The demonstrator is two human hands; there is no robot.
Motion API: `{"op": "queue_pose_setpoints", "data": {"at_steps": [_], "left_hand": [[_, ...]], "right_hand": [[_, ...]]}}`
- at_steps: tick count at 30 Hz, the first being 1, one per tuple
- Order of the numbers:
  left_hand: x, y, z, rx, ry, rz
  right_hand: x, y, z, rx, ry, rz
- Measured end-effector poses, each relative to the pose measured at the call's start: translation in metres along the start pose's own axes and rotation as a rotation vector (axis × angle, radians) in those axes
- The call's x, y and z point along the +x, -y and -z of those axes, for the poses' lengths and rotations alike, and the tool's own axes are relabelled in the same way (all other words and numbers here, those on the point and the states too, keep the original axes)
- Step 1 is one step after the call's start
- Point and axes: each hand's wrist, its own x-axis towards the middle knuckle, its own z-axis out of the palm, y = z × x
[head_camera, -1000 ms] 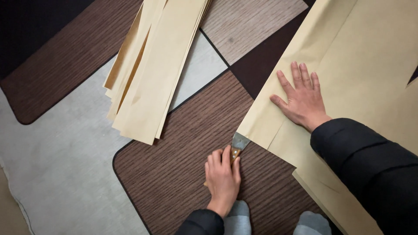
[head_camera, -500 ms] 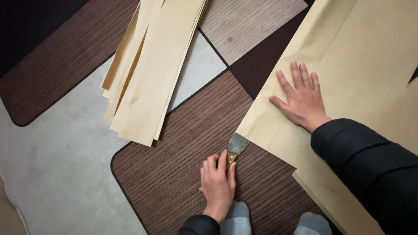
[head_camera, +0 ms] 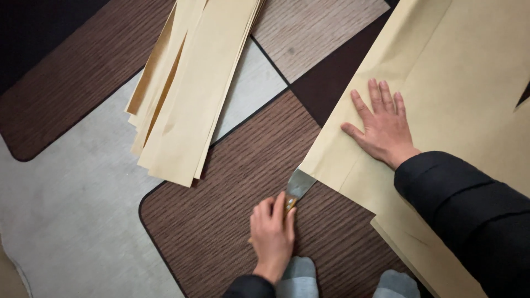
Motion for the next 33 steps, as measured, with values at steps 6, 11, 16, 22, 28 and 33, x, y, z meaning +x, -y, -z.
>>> {"op": "queue_pose_setpoints", "data": {"at_steps": [6, 11, 16, 22, 28, 33], "left_hand": [[-0.034, 0.029, 0.014, 0.039, -0.035, 0.006], [0.001, 0.011, 0.005, 0.015, 0.005, -0.013], [-0.005, 0.027, 0.011, 0.031, 0.014, -0.025], [0.014, 0.026, 0.007, 0.014, 0.017, -0.033], [0.017, 0.036, 0.008, 0.032, 0.021, -0.050], [0.045, 0.032, 0.004, 0.015, 0.091, -0.067]], "right_hand": [[0.000, 0.001, 0.000, -0.007, 0.010, -0.019], [0.000, 0.002, 0.000, -0.014, 0.011, -0.015], [0.001, 0.001, 0.003, -0.011, 0.014, -0.023], [-0.001, 0.003, 0.003, -0.012, -0.005, -0.014], [0.000, 0.002, 0.003, -0.020, 0.015, -0.016], [0.000, 0.001, -0.004, -0.032, -0.019, -0.015]]}}
